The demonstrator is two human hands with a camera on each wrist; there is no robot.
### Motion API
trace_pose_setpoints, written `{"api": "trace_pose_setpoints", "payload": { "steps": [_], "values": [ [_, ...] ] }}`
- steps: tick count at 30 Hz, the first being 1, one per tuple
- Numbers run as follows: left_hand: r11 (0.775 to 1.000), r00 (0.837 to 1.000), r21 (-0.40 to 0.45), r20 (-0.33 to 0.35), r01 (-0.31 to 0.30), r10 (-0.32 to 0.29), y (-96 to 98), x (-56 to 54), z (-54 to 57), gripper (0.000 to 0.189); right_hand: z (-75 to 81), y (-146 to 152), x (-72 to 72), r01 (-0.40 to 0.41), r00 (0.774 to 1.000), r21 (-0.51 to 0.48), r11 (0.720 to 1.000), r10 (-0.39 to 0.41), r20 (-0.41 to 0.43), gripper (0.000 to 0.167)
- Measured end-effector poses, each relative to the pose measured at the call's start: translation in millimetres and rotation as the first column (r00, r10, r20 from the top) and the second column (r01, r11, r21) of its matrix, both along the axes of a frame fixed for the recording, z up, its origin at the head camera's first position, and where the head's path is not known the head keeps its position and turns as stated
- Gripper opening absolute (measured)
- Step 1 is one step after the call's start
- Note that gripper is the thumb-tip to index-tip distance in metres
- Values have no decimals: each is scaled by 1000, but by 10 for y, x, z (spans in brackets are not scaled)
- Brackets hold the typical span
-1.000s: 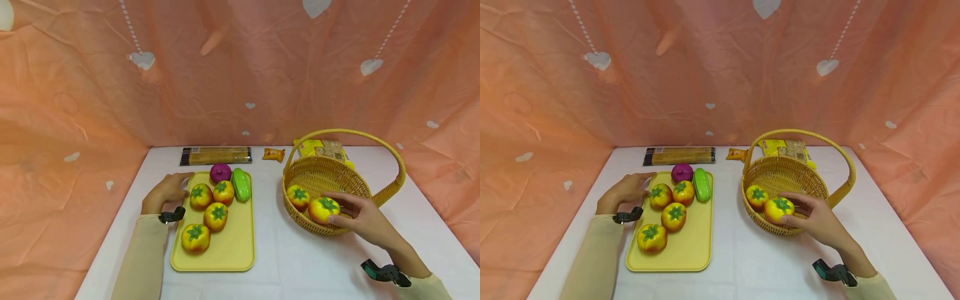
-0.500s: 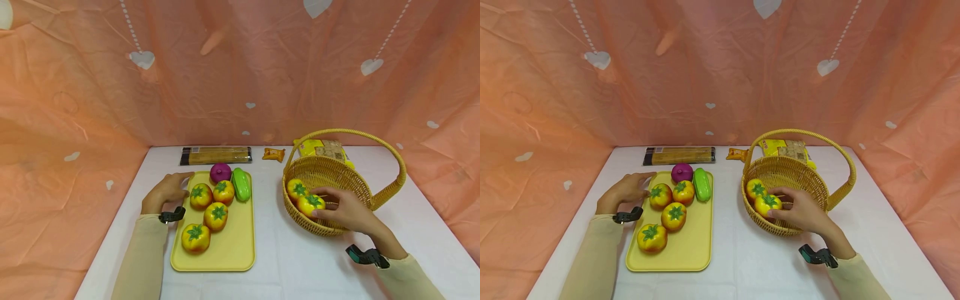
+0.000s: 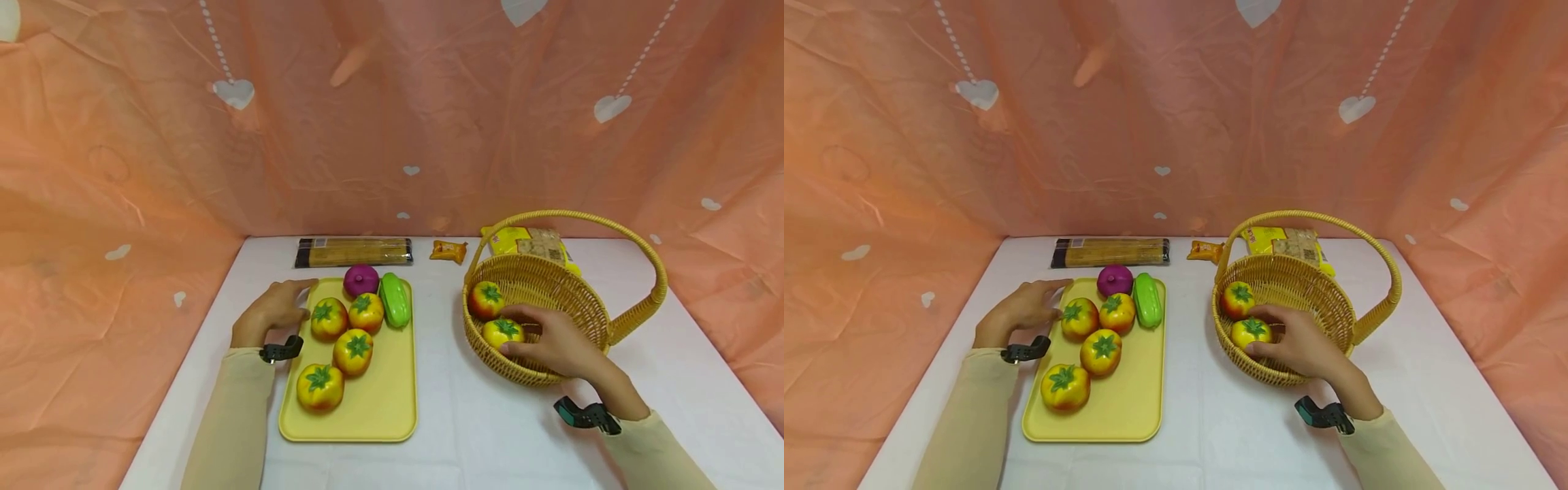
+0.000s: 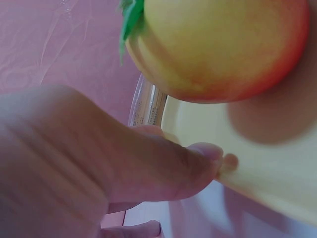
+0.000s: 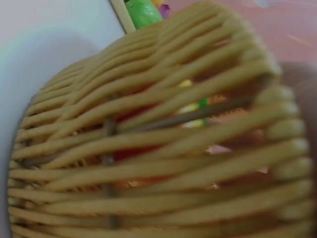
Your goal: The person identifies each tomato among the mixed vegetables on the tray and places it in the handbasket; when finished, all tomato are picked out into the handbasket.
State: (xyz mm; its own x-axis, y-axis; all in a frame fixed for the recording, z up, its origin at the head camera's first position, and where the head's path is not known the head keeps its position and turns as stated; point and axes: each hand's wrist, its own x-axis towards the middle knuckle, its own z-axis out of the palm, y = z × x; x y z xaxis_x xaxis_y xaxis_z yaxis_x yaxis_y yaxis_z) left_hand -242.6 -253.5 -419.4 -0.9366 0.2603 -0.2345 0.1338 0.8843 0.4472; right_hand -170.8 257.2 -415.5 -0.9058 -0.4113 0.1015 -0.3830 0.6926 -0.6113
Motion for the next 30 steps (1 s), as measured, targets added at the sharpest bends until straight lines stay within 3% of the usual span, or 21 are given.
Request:
{"api": "trace_pose_setpoints", "payload": {
  "steps": [5, 7, 9, 12, 18, 21, 24, 30],
  "values": [
    [1000, 1000, -2, 2, -5, 5, 6, 0, 4, 76, 77, 31, 107, 22, 998, -64, 998, -26, -60, 57],
    [1000, 1000, -5, 9, -10, 10, 7, 8, 12, 76, 106, 40, 143, -3, 998, -151, 989, -6, -61, 54],
    [1000, 1000, -10, 12, -12, 12, 7, 10, 15, 76, 130, 44, 173, -50, 998, -272, 961, 41, -39, 52],
    [1000, 1000, -12, 15, -11, 11, 4, 12, 13, 75, 147, 31, 204, -127, 989, -471, 873, 150, 13, 53],
    [1000, 1000, -5, -6, 4, -4, 3, 12, 0, 75, 118, -120, 223, -226, 929, -744, 629, 370, 30, 53],
    [1000, 1000, -4, -13, 5, -5, -3, 12, -8, 75, 76, -281, 230, -249, 905, -788, 564, 425, 18, 53],
    [1000, 1000, -3, -13, 1, -1, -7, 2, -19, 75, 27, -473, 242, -255, 890, -795, 551, 455, 31, 53],
    [1000, 1000, -4, -1, 0, 0, 4, 1, -7, 75, -30, -862, 230, -275, 866, -754, 597, 494, 75, 54]
  ]
}}
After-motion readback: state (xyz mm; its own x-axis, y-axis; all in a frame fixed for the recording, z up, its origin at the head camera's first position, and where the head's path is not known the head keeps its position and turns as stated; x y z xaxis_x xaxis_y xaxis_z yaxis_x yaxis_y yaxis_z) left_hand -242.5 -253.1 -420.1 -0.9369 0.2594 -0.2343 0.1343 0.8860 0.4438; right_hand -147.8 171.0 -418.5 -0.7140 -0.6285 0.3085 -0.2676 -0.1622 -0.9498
